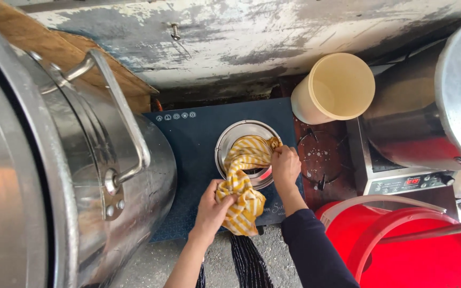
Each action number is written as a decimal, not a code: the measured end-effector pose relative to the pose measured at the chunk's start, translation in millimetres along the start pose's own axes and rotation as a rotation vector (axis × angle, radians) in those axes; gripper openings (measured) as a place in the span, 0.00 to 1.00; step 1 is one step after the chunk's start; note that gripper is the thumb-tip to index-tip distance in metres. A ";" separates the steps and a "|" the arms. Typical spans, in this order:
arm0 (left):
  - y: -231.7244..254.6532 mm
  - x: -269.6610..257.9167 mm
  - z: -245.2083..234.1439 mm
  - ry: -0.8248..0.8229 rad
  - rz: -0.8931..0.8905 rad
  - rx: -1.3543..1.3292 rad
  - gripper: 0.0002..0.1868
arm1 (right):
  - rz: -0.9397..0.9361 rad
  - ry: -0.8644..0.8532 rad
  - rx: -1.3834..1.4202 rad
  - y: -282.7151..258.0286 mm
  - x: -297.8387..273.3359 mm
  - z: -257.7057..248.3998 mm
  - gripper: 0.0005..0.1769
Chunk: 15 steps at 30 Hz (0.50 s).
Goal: The person pours liquid from a small bottle onto a portable gas stove burner, then uses a yellow and white striped cloth to wipe the burner and surrounding surface repeatedly. The person moves the cloth around the burner area, focusing on cleaning the metal grate and glass surface.
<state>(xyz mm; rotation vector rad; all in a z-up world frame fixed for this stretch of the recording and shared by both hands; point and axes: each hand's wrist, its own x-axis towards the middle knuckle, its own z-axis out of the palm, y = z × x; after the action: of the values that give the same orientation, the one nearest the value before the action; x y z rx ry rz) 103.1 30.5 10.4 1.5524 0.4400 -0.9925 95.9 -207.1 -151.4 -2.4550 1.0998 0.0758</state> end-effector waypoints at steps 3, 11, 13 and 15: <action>-0.3 -4.1 -1.3 -0.036 0.001 -0.016 0.11 | 0.000 0.011 -0.060 -1.1 22.5 12.8 0.12; 1.8 -15.7 -21.5 0.023 -0.101 -0.071 0.13 | -0.203 -0.050 -0.041 -75.8 61.7 48.6 0.08; 1.6 -22.2 -24.7 0.044 -0.143 -0.109 0.13 | -0.213 -0.109 -0.113 -104.9 48.6 60.8 0.07; -2.2 -28.9 -30.8 0.064 -0.174 -0.135 0.13 | -0.167 -0.085 0.254 -124.0 21.9 71.5 0.16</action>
<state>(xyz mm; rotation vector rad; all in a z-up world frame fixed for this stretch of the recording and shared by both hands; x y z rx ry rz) 95.8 67.0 30.4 1.4448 0.6829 -1.0256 209.5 -120.0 -174.1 -2.2820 0.8117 -0.0100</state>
